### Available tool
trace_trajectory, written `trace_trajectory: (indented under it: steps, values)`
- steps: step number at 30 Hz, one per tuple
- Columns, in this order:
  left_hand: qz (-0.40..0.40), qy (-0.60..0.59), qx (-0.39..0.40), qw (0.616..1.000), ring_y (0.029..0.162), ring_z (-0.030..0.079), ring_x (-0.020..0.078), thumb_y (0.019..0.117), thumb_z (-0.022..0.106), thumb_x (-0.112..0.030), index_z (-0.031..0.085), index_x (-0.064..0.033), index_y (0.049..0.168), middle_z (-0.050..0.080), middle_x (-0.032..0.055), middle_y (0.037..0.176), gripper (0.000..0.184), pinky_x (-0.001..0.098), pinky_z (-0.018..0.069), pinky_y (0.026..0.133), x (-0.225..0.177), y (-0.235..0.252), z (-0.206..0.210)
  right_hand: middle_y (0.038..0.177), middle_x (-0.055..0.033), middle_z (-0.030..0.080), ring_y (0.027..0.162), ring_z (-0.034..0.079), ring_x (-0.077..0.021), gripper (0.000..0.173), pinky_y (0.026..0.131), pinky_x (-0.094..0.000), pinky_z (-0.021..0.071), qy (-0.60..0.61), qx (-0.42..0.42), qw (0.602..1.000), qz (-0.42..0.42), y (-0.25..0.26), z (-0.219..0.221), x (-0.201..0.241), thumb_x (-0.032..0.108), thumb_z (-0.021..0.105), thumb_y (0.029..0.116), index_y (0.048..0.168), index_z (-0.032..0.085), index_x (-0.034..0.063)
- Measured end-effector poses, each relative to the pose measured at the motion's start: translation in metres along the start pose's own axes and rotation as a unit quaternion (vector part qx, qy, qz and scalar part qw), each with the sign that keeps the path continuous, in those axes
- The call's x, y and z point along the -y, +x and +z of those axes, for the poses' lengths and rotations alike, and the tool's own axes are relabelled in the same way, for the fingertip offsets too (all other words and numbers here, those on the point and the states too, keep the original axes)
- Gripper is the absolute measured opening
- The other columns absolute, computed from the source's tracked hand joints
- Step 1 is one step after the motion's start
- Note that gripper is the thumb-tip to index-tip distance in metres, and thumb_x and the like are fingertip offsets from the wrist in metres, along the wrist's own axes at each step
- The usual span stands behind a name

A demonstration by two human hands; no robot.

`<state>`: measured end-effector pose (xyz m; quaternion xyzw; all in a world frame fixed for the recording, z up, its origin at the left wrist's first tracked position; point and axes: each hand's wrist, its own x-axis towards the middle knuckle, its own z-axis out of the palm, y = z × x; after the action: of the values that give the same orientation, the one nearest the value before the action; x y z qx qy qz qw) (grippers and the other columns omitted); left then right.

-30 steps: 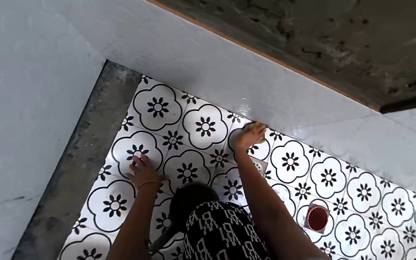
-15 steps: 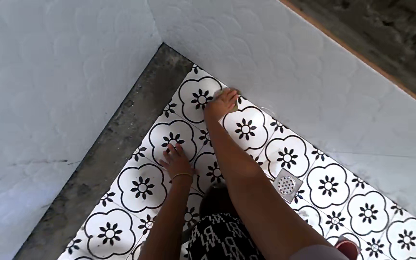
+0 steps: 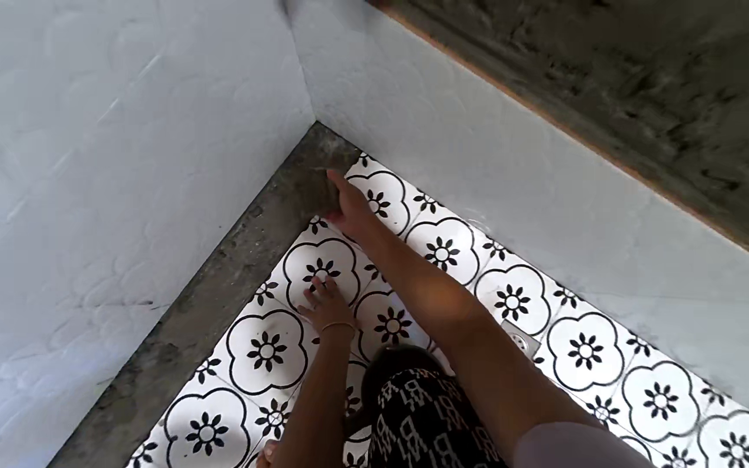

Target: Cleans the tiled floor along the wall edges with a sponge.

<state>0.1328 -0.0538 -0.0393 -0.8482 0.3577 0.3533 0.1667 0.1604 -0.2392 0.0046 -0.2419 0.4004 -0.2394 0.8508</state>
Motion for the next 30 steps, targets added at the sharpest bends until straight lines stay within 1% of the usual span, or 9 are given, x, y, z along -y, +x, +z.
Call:
trace_trajectory:
  steps: [3, 7, 10, 12, 15, 18, 21, 25, 30]
  values:
    - [0.02, 0.013, -0.025, 0.999, 0.152, 0.012, 0.0549, 0.0743, 0.089, -0.037, 0.011, -0.0031, 0.164, 0.004, 0.028, 0.169, 0.123, 0.0813, 0.0181, 0.11, 0.004, 0.001, 0.004, 0.111, -0.007, 0.067, 0.096, 0.067, -0.0177, 0.052, 0.079, -0.0373, 0.059, 0.072, 0.071, 0.994, -0.031, -0.085, -0.072, 0.024, 0.051, 0.026, 0.1081, 0.13, 0.053, 0.0137]
    - [0.043, 0.03, -0.041, 0.998, 0.15, 0.012, 0.0588, 0.0727, 0.091, -0.041, 0.011, 0.0008, 0.163, 0.0, 0.0308, 0.168, 0.128, 0.0843, 0.0191, 0.107, 0.01, 0.009, 0.015, 0.147, -0.0203, 0.054, 0.134, 0.054, -0.0407, 0.059, 0.097, -0.0569, 0.0557, 0.154, 0.132, 0.975, -0.09, -0.237, -0.195, 0.045, 0.054, 0.036, 0.1002, 0.14, 0.05, 0.0121]
    - [0.061, 0.022, -0.047, 0.997, 0.148, 0.013, 0.0621, 0.0702, 0.093, -0.039, 0.01, 0.0017, 0.162, -0.002, 0.0335, 0.166, 0.131, 0.0859, 0.0186, 0.106, 0.014, 0.01, 0.016, 0.151, -0.012, 0.053, 0.115, 0.068, -0.0323, 0.062, 0.069, -0.0392, 0.064, 0.1, -0.005, 0.981, -0.167, -0.36, -0.265, 0.051, 0.038, 0.056, 0.0972, 0.155, 0.034, 0.032]
    - [0.069, 0.019, -0.049, 0.996, 0.148, 0.012, 0.0622, 0.07, 0.094, -0.037, 0.008, 0.0009, 0.163, -0.004, 0.0339, 0.166, 0.132, 0.0857, 0.0182, 0.106, 0.016, 0.012, 0.015, 0.154, -0.0055, 0.051, 0.104, 0.07, -0.0194, 0.066, 0.066, -0.0287, 0.0604, 0.016, -0.135, 0.976, -0.171, -0.435, -0.306, 0.047, 0.037, 0.053, 0.1002, 0.16, 0.026, 0.0339]
    - [0.065, 0.034, -0.052, 0.996, 0.148, 0.015, 0.0617, 0.0681, 0.095, -0.039, 0.007, 0.0015, 0.162, -0.003, 0.0343, 0.166, 0.135, 0.0838, 0.0227, 0.106, 0.019, 0.017, 0.018, 0.116, 0.0015, 0.07, 0.072, 0.065, -0.0053, 0.054, 0.056, -0.0217, 0.0533, -0.145, -0.387, 0.91, -0.029, -0.52, -0.361, 0.017, 0.055, 0.025, 0.1084, 0.136, 0.054, 0.0181]
    - [0.05, 0.059, -0.048, 0.996, 0.147, 0.019, 0.0607, 0.0682, 0.094, -0.043, 0.005, 0.0007, 0.162, -0.002, 0.0334, 0.166, 0.137, 0.0806, 0.028, 0.106, 0.019, 0.02, 0.019, 0.082, -0.0089, 0.067, 0.062, 0.057, -0.017, 0.062, 0.058, -0.0359, 0.049, -0.328, -0.556, 0.749, 0.151, -0.558, -0.411, -0.029, 0.051, 0.029, 0.1108, 0.108, 0.068, 0.0018]
    - [0.056, 0.051, -0.045, 0.996, 0.146, 0.02, 0.0618, 0.0689, 0.094, -0.042, 0.005, 0.0013, 0.162, -0.002, 0.0344, 0.166, 0.136, 0.0796, 0.0292, 0.106, 0.02, 0.018, 0.016, 0.105, -0.0273, 0.071, 0.102, 0.068, -0.0416, 0.059, 0.094, -0.0619, 0.0491, -0.391, -0.605, 0.643, 0.26, -0.571, -0.451, -0.067, 0.045, 0.04, 0.1097, 0.112, 0.068, -0.0071]
    - [0.06, 0.042, -0.038, 0.997, 0.147, 0.019, 0.0611, 0.0689, 0.094, -0.044, 0.004, 0.0006, 0.162, -0.003, 0.0341, 0.166, 0.137, 0.0785, 0.0302, 0.106, 0.02, 0.012, 0.012, 0.127, -0.0327, 0.064, 0.124, 0.06, -0.0479, 0.057, 0.104, -0.0661, 0.0439, -0.393, -0.622, 0.605, 0.306, -0.563, -0.473, -0.09, 0.042, 0.041, 0.1096, 0.124, 0.065, -0.007]
    - [0.063, 0.052, -0.04, 0.996, 0.145, 0.023, 0.0613, 0.0686, 0.093, -0.046, 0.004, 0.0019, 0.162, -0.001, 0.0348, 0.166, 0.138, 0.0765, 0.0335, 0.105, 0.022, 0.015, 0.012, 0.129, -0.0329, 0.063, 0.124, 0.059, -0.0492, 0.053, 0.101, -0.0687, 0.0444, -0.385, -0.637, 0.592, 0.31, -0.549, -0.476, -0.093, 0.039, 0.039, 0.1101, 0.125, 0.065, -0.0055]
